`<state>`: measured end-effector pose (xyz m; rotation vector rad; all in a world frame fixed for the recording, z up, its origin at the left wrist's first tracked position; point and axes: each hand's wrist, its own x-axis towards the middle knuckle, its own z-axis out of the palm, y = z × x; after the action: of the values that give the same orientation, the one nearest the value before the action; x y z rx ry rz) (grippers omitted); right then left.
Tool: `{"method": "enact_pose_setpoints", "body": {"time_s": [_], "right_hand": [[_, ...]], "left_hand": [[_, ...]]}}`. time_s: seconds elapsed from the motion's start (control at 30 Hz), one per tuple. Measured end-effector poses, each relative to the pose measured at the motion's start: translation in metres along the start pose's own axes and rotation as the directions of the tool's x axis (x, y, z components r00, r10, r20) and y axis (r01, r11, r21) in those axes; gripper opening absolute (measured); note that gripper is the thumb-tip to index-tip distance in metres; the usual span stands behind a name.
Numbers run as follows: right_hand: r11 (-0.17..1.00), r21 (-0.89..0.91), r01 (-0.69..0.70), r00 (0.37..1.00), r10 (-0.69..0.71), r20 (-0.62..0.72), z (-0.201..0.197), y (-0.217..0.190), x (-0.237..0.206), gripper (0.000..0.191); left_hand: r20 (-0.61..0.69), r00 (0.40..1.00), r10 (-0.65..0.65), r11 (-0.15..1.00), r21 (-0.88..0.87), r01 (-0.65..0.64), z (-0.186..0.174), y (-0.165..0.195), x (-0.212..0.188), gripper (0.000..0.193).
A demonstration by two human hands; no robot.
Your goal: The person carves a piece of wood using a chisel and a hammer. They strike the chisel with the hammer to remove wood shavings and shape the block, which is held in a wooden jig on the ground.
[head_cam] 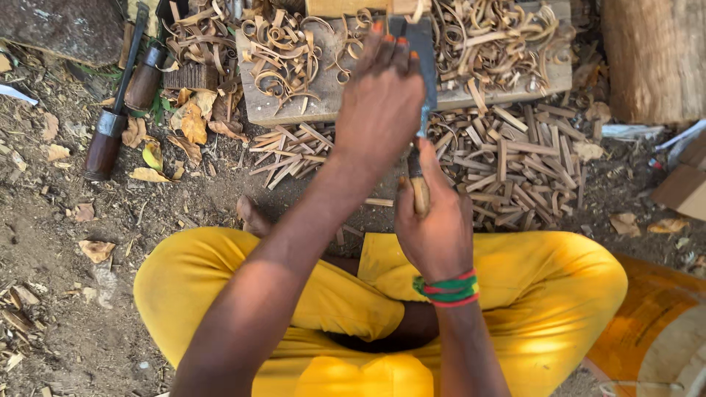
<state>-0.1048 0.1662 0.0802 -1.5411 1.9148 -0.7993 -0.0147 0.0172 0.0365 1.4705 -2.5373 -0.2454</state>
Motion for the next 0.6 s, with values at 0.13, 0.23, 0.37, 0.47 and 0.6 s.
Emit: {"method": "enact_pose_setpoints", "body": {"time_s": [0.13,0.23,0.37,0.47,0.6], "right_hand": [[0.998,-0.052,-0.035,0.999,0.036,0.011,-0.002,0.004,0.001,0.056],[1.0,-0.018,-0.003,1.0,0.003,-0.01,-0.006,0.01,-0.005,0.052],[0.807,0.531,-0.257,0.955,0.297,0.012,-0.013,0.018,-0.016,0.06],[0.867,0.333,-0.372,0.912,0.408,-0.043,-0.017,0.024,-0.025,0.052],[0.908,0.286,-0.307,0.939,0.338,-0.066,-0.021,0.033,-0.036,0.053]], "left_hand": [[-0.221,0.975,0.031,0.991,-0.121,-0.059,0.01,-0.012,-0.008,0.048],[-0.246,0.967,-0.074,0.957,-0.291,0.0,0.017,-0.023,-0.023,0.051],[-0.241,0.968,-0.066,0.949,-0.315,-0.014,0.025,-0.027,-0.02,0.041],[-0.275,0.961,0.001,0.971,-0.229,-0.066,0.033,-0.022,-0.008,0.036],[-0.209,0.977,0.043,0.995,-0.083,-0.061,0.042,-0.022,-0.004,0.051]]}}
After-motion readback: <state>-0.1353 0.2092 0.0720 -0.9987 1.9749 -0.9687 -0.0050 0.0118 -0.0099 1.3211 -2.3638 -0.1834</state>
